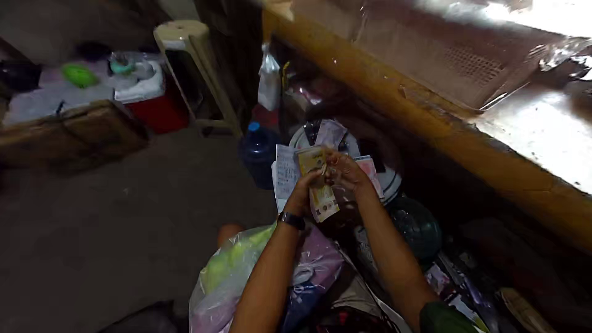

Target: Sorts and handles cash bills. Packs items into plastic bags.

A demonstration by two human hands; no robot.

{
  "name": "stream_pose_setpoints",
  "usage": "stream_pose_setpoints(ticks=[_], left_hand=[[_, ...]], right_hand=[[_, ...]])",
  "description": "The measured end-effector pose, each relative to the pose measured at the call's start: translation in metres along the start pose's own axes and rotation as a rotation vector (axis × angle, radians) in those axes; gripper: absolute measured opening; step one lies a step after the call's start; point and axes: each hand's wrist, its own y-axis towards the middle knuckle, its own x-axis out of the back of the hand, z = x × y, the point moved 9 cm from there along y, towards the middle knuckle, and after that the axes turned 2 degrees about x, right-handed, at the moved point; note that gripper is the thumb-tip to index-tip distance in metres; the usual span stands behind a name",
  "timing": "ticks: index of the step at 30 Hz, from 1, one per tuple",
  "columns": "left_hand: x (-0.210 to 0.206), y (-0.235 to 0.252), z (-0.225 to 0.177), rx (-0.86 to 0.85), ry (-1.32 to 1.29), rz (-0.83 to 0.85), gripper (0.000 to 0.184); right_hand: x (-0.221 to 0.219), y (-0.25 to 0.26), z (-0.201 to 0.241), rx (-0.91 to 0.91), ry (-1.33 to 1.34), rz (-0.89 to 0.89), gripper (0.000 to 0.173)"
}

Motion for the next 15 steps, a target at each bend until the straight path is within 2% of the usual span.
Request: stream_pose_setpoints(ticks=[1,3,4,8,10,15], left_hand=[[-0.006,0.001,-0.001,0.004,-0.004,0.086,0.033],[-0.015,0.001,-0.006,-0.007,-0.050,0.177,0.038],[-0.018,0.002,-0.007,-0.010,-0.071,0.222,0.041],[-0.024,-0.002,-0.003,0.038,-0.002,0.343,0.046],[-0.023,-0.002,-0.001,0.056,0.135,0.341,0.042],[-0.022,-0.010,0.002,0.129,0.298,0.291,0.032]], right_hand=[[0.002,0.003,0.008,0.036,0.039,0.051,0.048],[0.000,0.006,0.022,0.083,0.095,0.155,0.075],[0.000,0.007,0.025,0.103,0.117,0.199,0.082],[-0.001,0.001,0.030,0.181,0.195,0.250,0.088],[0.002,-0.002,0.035,0.226,0.189,0.222,0.088],[0.012,-0.010,0.049,0.256,-0.089,0.283,0.089]])
